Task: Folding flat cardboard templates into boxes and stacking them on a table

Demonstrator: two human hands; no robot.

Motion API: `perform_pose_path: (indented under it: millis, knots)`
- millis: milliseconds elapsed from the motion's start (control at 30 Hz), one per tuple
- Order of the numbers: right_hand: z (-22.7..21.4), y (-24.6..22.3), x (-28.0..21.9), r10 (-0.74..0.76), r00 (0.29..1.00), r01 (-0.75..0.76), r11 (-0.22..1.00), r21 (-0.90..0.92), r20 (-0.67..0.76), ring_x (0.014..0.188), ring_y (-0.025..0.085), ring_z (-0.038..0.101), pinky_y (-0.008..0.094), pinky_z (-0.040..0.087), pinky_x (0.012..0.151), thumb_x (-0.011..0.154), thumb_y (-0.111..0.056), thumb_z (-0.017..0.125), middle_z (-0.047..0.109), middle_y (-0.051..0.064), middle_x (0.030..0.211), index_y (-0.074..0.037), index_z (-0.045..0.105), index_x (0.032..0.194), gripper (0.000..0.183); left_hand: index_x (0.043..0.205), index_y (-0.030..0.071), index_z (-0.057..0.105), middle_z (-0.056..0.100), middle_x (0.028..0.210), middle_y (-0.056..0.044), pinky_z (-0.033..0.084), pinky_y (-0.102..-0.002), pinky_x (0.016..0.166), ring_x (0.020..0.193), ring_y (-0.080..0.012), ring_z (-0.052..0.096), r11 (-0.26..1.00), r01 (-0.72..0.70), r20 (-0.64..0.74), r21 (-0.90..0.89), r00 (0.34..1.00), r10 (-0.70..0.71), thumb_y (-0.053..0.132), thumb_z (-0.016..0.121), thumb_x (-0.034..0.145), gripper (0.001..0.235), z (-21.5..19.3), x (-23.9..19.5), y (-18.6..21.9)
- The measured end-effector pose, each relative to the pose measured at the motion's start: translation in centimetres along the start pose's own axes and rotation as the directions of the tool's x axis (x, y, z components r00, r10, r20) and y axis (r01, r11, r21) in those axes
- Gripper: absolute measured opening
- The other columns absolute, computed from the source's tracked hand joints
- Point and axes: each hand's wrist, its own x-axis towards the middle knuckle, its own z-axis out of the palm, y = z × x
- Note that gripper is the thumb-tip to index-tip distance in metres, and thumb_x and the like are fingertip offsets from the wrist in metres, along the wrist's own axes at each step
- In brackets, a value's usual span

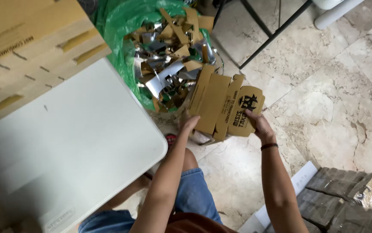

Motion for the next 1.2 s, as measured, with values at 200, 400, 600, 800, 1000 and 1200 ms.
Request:
perform_pose_path:
  millis: [200, 400, 600, 800, 1000, 1200]
  knots:
    - [1.2, -1.1, -2.8, -0.327, 0.945, 0.321, 0.91, 0.264, -0.023, 0.102, 0.027, 0.071, 0.049, 0.054, 0.098, 0.08, -0.024, 0.086, 0.074, 0.012, 0.111, -0.01, 0.071, 0.125, 0.049, 0.163, -0.003, 0.02, 0.02, 0.164, -0.038, 0.02, -0.065, 0.121, 0.148, -0.0569, 0.025, 0.892, -0.428, -0.252, -0.144, 0.888, 0.385, 0.047, 0.058, 0.098, 0.091, -11.5, -24.2, 10.6]
    - [-0.4, -11.3, -12.4, -0.47, 0.848, 0.51, 0.849, -0.139, 0.246, 0.071, 0.03, 0.067, 0.047, 0.055, 0.07, 0.076, -0.03, 0.086, 0.07, 0.018, 0.08, -0.002, 0.077, 0.102, 0.039, 0.162, 0.007, 0.028, 0.027, 0.165, -0.026, 0.027, -0.06, 0.12, 0.15, -0.0462, 0.028, 0.566, -0.819, -0.311, 0.097, 0.515, 0.798, 0.039, 0.063, 0.099, 0.079, -11.3, -34.6, 9.8]
    - [-5.3, -20.7, -14.4, -0.354, 0.12, 0.992, 0.067, -0.103, 0.927, 0.029, 0.003, 0.021, 0.022, 0.013, 0.029, 0.091, -0.02, 0.068, 0.027, -0.012, 0.045, -0.012, 0.056, 0.048, 0.045, 0.164, 0.008, 0.024, 0.022, 0.172, -0.016, 0.023, -0.063, 0.137, 0.163, -0.0405, 0.024, 0.225, -0.816, -0.457, 0.532, -0.052, 0.888, 0.02, 0.074, 0.104, 0.08, -16.9, -45.7, 12.1]
    - [8.2, -27.6, -25.4, 0.128, 0.631, 0.772, -0.202, -0.603, 0.765, 0.042, 0.015, 0.017, 0.032, 0.021, 0.04, 0.097, -0.061, 0.074, 0.021, -0.003, 0.055, -0.015, 0.03, 0.058, 0.075, 0.167, 0.008, 0.008, 0.013, 0.175, -0.014, 0.013, -0.058, 0.136, 0.165, -0.0386, 0.014, 0.565, -0.582, -0.607, 0.585, 0.148, 0.781, 0.043, 0.076, 0.1, 0.102, -27.0, -50.9, 10.0]
    - [20.6, -26.4, -38.4, 0.211, 0.682, 0.71, -0.419, -0.565, 0.7, 0.062, 0.018, 0.021, 0.038, 0.027, 0.058, 0.098, -0.055, 0.072, 0.027, 0.001, 0.077, -0.014, 0.031, 0.078, 0.061, 0.165, 0.023, 0.015, 0.064, 0.133, -0.011, 0.054, -0.028, 0.097, 0.116, -0.0143, 0.062, 0.494, -0.855, -0.613, -0.159, 0.477, 0.629, 0.014, 0.081, 0.088, 0.102, -32.0, -54.4, 4.0]
    - [25.9, -26.2, -42.8, 0.006, 0.673, 0.596, -0.596, -0.538, 0.739, 0.062, 0.019, 0.025, 0.038, 0.026, 0.058, 0.09, -0.069, 0.07, 0.033, 0.002, 0.075, -0.009, 0.042, 0.08, 0.067, 0.163, 0.018, 0.022, 0.055, 0.147, -0.005, 0.035, -0.019, 0.051, 0.059, -0.0043, 0.03, 0.499, -0.856, -0.818, -0.134, 0.379, 0.432, 0.02, 0.087, 0.081, 0.105, -35.0, -56.9, 1.4]
